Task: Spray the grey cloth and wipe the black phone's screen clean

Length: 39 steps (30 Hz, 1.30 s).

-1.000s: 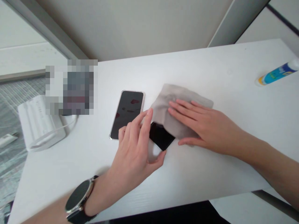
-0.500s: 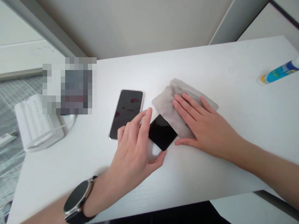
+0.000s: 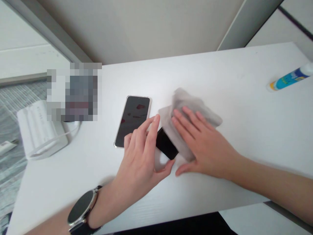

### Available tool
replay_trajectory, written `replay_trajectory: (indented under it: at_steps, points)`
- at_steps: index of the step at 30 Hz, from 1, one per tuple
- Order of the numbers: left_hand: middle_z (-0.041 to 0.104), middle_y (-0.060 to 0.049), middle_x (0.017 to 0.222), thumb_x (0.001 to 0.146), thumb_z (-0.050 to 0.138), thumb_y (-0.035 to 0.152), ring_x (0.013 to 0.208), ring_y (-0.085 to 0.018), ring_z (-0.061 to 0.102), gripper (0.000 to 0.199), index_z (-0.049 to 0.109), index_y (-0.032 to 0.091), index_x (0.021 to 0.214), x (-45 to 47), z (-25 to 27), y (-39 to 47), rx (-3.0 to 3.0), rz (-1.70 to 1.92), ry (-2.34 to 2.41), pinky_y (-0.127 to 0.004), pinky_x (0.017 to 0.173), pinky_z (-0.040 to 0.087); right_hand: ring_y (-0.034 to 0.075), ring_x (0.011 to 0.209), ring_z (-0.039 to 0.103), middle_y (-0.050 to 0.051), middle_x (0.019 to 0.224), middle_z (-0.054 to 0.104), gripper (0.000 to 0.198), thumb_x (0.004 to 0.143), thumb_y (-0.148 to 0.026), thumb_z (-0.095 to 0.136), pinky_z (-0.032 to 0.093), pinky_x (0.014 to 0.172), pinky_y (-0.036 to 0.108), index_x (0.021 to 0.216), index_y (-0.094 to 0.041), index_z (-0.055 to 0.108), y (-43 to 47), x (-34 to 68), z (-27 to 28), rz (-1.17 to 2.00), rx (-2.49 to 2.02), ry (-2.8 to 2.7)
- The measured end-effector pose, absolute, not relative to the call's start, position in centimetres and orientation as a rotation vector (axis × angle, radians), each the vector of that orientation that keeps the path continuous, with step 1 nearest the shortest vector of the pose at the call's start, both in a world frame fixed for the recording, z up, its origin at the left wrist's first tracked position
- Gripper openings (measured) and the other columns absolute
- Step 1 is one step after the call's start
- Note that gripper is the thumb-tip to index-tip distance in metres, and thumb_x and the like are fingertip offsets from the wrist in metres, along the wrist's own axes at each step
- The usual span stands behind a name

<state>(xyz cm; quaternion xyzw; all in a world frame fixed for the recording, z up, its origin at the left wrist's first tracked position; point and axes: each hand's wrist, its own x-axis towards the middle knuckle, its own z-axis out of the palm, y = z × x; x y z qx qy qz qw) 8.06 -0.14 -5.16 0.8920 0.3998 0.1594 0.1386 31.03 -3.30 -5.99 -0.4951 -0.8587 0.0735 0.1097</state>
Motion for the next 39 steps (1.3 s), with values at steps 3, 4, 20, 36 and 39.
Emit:
replay_trajectory:
  at_steps: [3, 4, 20, 36, 39]
  points:
    - [0.039, -0.027, 0.157, 0.081, 0.075, 0.035, 0.137, -0.043, 0.047, 0.111, 0.005, 0.014, 0.165, 8.0, -5.1, -0.1, 2.599, 0.455, 1.146, -0.056, 0.103, 0.043, 0.030, 0.160, 0.020, 0.016, 0.170, 0.028, 0.116, 0.086, -0.091, 0.029, 0.016, 0.131, 0.047, 0.161, -0.003, 0.029, -4.1, 29.6, -5.9, 0.359, -1.051, -2.715]
    - [0.039, -0.027, 0.157, 0.081, 0.074, 0.035, 0.138, -0.044, 0.046, 0.111, 0.004, 0.014, 0.165, 8.0, -5.1, -0.1, 2.600, 0.454, 1.144, -0.056, 0.103, 0.043, 0.027, 0.159, 0.021, 0.014, 0.170, 0.028, 0.111, 0.089, -0.089, 0.028, 0.016, 0.131, 0.043, 0.161, -0.005, 0.029, -4.0, 29.6, -5.8, 0.379, -1.004, -2.736]
    - [0.038, -0.026, 0.158, 0.082, 0.078, 0.042, 0.135, -0.042, 0.050, 0.115, 0.004, 0.016, 0.165, 8.0, -5.0, -0.1, 2.597, 0.452, 1.142, -0.055, 0.104, 0.043, 0.030, 0.158, 0.025, 0.013, 0.171, 0.026, 0.097, 0.096, -0.080, 0.032, 0.017, 0.129, 0.051, 0.164, -0.011, 0.025, -2.3, 32.1, -5.7, 0.252, -1.166, -2.722]
    - [0.039, -0.025, 0.159, 0.082, 0.078, 0.041, 0.127, -0.038, 0.055, 0.113, 0.006, 0.018, 0.165, 8.1, -5.0, 0.0, 2.581, 0.454, 1.147, -0.053, 0.102, 0.044, 0.039, 0.158, 0.023, 0.022, 0.169, 0.025, 0.104, 0.095, -0.081, 0.031, 0.018, 0.126, 0.063, 0.164, -0.004, 0.020, -1.7, 33.2, -6.0, 0.139, -1.504, -2.550]
    - [0.040, -0.026, 0.157, 0.081, 0.078, 0.041, 0.129, -0.040, 0.053, 0.113, 0.006, 0.016, 0.165, 8.1, -4.9, -0.1, 2.585, 0.455, 1.141, -0.054, 0.103, 0.043, 0.042, 0.158, 0.018, 0.024, 0.169, 0.024, 0.115, 0.089, -0.088, 0.032, 0.015, 0.126, 0.066, 0.162, 0.000, 0.022, -2.7, 32.2, -5.9, 0.162, -1.410, -2.585]
